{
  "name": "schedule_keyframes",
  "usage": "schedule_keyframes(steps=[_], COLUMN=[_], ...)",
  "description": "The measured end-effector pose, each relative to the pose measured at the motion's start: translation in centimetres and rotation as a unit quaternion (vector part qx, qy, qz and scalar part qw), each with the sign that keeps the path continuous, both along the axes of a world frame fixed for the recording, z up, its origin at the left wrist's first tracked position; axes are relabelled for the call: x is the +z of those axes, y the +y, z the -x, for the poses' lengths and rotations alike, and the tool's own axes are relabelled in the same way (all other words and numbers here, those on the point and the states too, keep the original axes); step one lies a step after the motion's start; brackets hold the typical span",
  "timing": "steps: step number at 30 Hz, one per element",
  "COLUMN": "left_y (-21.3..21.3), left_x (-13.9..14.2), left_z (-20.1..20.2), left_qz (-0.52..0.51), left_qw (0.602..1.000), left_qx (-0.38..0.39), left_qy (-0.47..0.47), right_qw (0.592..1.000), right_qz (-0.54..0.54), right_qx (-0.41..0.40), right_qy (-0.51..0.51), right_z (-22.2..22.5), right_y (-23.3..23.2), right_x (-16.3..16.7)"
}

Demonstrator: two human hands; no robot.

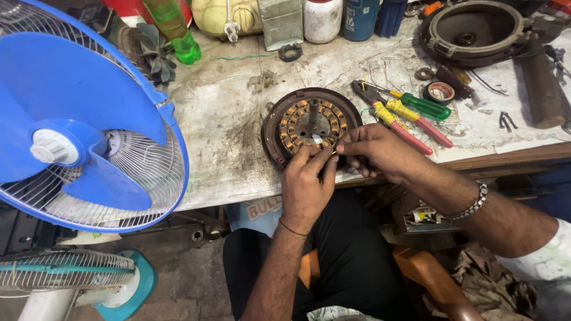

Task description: The person works on a circular electrical component, likely a fan motor stator, on a cluttered workbench. They use pliers to strip and cut wires, a sanding block to clean surfaces, and their hands to connect and arrange wires on the component.

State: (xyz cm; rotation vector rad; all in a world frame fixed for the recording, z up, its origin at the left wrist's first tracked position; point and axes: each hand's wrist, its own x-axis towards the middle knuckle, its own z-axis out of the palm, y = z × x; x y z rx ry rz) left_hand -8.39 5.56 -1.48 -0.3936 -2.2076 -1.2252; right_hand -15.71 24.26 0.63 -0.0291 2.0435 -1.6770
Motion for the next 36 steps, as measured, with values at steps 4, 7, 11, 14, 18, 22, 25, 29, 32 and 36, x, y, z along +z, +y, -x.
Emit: schedule_keyframes(steps=[4,7,11,14,18,22,25,29,32,36], left_y=[0.3,0.7,0.9,0.8,0.6,0.4,0.3,0.3,0.4,0.5], left_x=[0.1,0.0,0.1,0.2,0.4,0.5,0.5,0.5,0.4,0.2], left_z=[0.1,0.3,0.5,0.4,0.3,0.3,0.3,0.3,0.4,0.3], left_qz=[0.008,0.018,0.010,0.013,0.022,0.028,0.020,0.015,0.019,0.021], left_qw=[1.000,0.999,0.999,0.999,0.999,0.999,0.999,0.999,0.999,0.999], left_qx=[0.017,0.036,0.040,0.038,0.040,0.031,0.029,0.033,0.039,0.041], left_qy=[0.007,0.030,0.031,0.017,0.018,-0.002,-0.007,0.000,0.018,0.021], right_qw=[0.997,0.998,0.996,0.929,0.649,0.532,0.505,0.619,0.799,0.984], right_qz=[-0.045,-0.049,-0.042,-0.142,-0.317,-0.351,-0.372,-0.307,-0.255,-0.096], right_qx=[0.021,0.020,0.026,0.073,0.141,0.197,0.207,0.197,0.159,0.045], right_qy=[0.051,0.036,0.072,0.334,0.677,0.745,0.751,0.696,0.521,0.146], right_z=[0.0,0.0,-0.4,-1.3,-2.2,-2.1,-1.8,-1.4,-0.9,-0.1], right_y=[0.2,0.4,0.6,0.9,1.4,1.7,1.7,1.1,0.4,-0.7], right_x=[-0.3,-0.2,0.3,0.9,1.4,1.7,1.8,1.3,0.8,0.6])
